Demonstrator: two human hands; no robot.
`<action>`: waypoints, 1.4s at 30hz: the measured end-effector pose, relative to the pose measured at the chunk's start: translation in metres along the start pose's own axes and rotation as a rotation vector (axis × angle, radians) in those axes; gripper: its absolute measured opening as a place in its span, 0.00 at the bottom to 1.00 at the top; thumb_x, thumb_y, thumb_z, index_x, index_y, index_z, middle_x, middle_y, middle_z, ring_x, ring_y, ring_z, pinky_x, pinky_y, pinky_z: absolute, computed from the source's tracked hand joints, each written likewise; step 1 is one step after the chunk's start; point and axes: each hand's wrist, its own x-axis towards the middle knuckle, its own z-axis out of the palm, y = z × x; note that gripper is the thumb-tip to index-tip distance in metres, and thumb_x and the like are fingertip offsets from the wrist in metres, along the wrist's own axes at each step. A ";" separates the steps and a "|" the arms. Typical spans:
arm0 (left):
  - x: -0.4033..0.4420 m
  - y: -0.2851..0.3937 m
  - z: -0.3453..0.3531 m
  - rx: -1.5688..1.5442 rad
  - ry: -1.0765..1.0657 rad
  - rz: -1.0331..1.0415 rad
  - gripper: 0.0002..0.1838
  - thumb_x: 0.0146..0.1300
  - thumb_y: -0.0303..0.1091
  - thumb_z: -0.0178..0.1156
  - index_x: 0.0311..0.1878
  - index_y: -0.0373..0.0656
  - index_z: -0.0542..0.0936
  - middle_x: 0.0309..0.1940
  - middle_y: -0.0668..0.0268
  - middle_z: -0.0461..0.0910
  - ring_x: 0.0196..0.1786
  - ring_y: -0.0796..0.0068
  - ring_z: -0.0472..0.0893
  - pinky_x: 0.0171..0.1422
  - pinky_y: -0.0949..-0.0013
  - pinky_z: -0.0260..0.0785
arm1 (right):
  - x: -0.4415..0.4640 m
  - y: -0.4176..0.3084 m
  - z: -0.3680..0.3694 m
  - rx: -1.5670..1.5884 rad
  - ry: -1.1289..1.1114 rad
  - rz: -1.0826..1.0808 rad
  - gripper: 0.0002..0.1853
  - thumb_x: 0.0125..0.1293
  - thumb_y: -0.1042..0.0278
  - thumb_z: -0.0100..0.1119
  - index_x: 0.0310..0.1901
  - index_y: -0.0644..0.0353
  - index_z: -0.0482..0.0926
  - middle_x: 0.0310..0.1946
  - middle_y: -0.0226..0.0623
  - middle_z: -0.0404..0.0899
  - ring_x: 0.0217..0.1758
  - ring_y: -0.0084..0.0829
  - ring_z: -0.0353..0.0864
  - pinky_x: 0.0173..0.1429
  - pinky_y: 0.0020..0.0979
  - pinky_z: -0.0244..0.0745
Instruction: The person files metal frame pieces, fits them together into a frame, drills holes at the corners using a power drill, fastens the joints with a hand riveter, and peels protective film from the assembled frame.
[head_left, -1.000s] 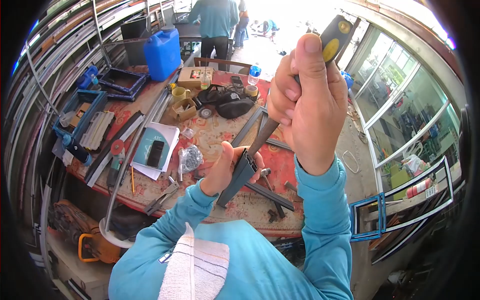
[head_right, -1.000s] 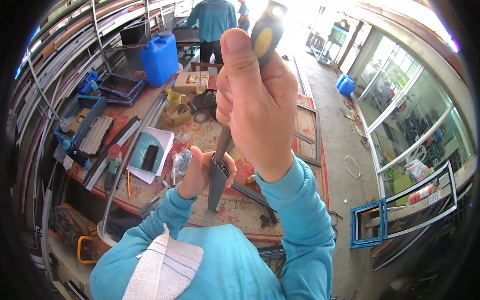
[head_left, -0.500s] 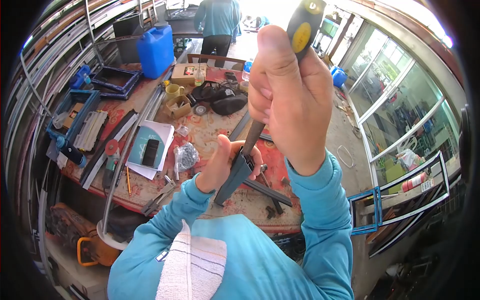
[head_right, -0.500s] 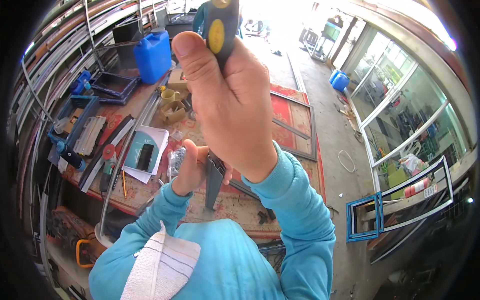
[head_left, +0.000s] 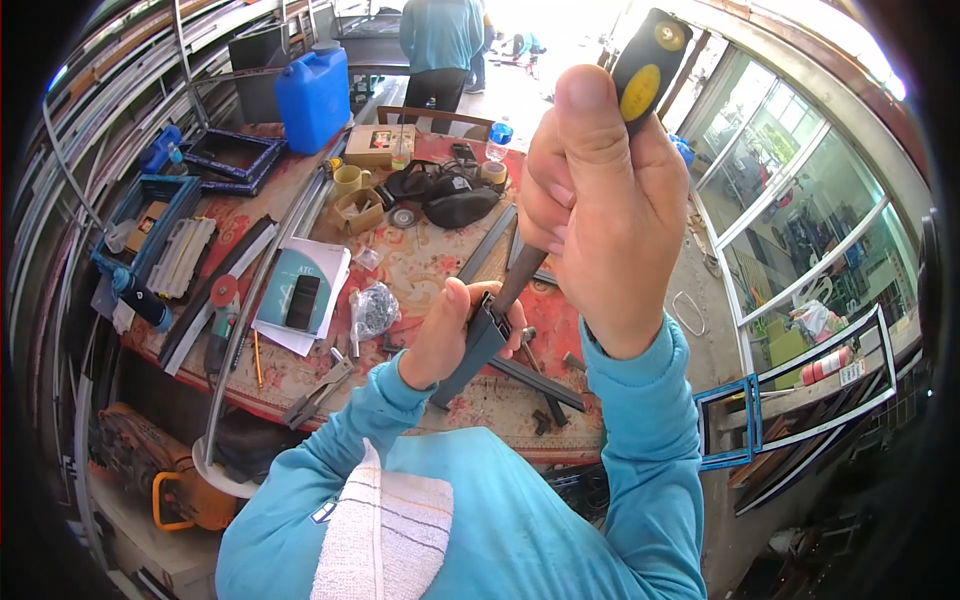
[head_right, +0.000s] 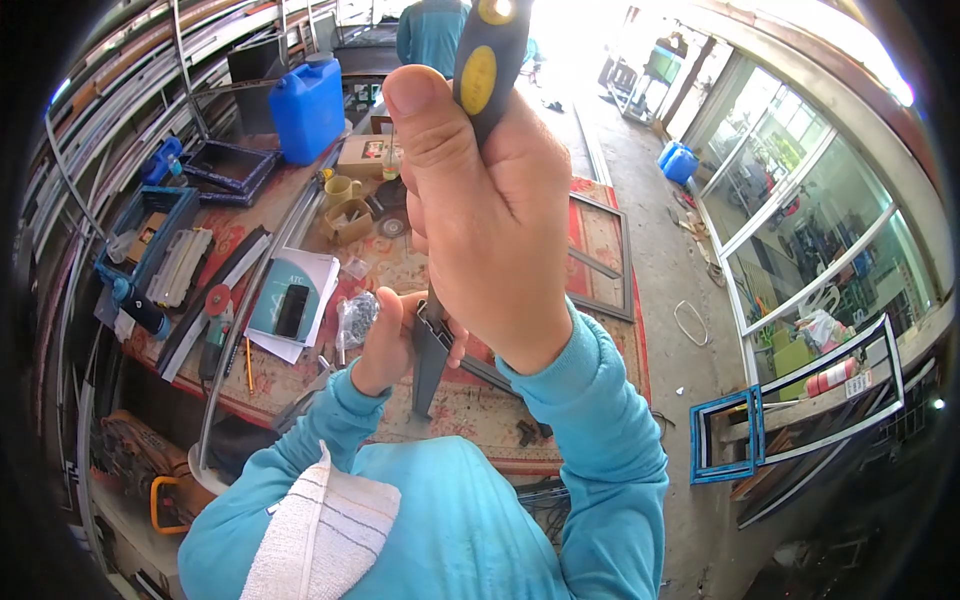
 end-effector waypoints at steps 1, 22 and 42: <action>-0.001 0.000 0.000 -0.017 -0.007 0.011 0.51 0.67 0.81 0.28 0.44 0.36 0.79 0.29 0.62 0.80 0.30 0.77 0.76 0.37 0.73 0.69 | -0.001 0.003 0.000 0.003 -0.004 -0.018 0.22 0.79 0.50 0.53 0.30 0.56 0.67 0.19 0.24 0.61 0.15 0.14 0.56 0.18 0.23 0.49; -0.009 0.001 0.001 0.086 0.008 0.005 0.53 0.64 0.83 0.28 0.43 0.35 0.78 0.28 0.63 0.80 0.30 0.79 0.76 0.35 0.74 0.67 | -0.015 0.040 -0.005 -0.006 -0.046 0.128 0.19 0.77 0.51 0.56 0.36 0.58 0.71 0.19 0.22 0.62 0.17 0.13 0.59 0.19 0.21 0.56; -0.012 0.002 0.009 0.115 0.073 0.038 0.52 0.65 0.82 0.29 0.45 0.34 0.79 0.29 0.62 0.80 0.31 0.75 0.78 0.36 0.72 0.70 | -0.043 0.045 -0.015 -0.108 -0.153 0.073 0.15 0.80 0.56 0.52 0.42 0.61 0.71 0.22 0.29 0.69 0.22 0.19 0.72 0.26 0.24 0.69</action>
